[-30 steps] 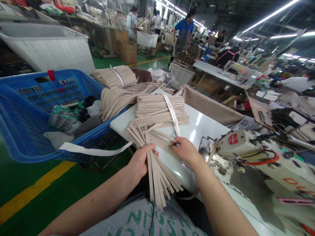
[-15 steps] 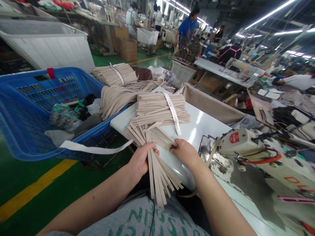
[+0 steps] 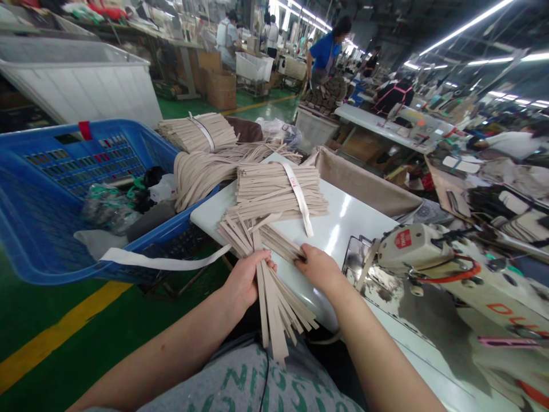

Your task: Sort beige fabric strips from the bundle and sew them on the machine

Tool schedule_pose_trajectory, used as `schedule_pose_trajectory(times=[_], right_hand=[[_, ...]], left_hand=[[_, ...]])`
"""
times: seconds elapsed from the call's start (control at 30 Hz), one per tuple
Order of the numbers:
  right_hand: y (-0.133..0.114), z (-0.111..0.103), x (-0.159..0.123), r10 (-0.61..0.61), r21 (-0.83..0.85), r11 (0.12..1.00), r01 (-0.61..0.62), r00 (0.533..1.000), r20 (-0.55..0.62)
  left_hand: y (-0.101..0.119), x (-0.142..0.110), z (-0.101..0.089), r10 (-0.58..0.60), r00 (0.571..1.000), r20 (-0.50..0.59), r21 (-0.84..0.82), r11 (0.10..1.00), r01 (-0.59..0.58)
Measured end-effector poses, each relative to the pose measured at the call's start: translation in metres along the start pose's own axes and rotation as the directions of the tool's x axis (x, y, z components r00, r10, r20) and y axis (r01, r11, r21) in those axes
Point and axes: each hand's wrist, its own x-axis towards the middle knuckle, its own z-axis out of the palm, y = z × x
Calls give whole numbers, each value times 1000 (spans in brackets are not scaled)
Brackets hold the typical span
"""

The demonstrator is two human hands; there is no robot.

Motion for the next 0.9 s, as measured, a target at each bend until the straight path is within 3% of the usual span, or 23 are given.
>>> schedule_pose_trajectory(times=[0.23, 0.4, 0.5, 0.63, 0.77, 0.83, 0.9], right_hand=[[-17, -15, -14, -90, -130, 989, 71, 985, -146], [-44, -14, -34, -43, -154, 988, 27, 994, -100], [-61, -9, -47, -128, -148, 982, 114, 987, -93], [-67, -15, -55, -303, -37, 953, 300, 945, -122], [-46, -25, -24, -229, 74, 965, 252, 946, -228], [-30, -23, 5, -170, 42, 980, 196, 924, -344], [-15, -17, 37, -211, -14, 975, 222, 904, -371]], left_hand=[[-2, 0, 1, 6, 1000, 21, -36, 999, -5], [-1, -2, 6, 3, 991, 132, -31, 1000, 1], [1, -4, 8, 26, 987, 156, -23, 999, -22], [3, -3, 7, 0, 993, 122, 17, 1000, -2], [3, -1, 1, -23, 999, 49, 3, 1000, 23], [2, 0, -2, -45, 998, 43, -18, 999, 46], [3, 1, -5, -64, 995, 75, -29, 997, 66]])
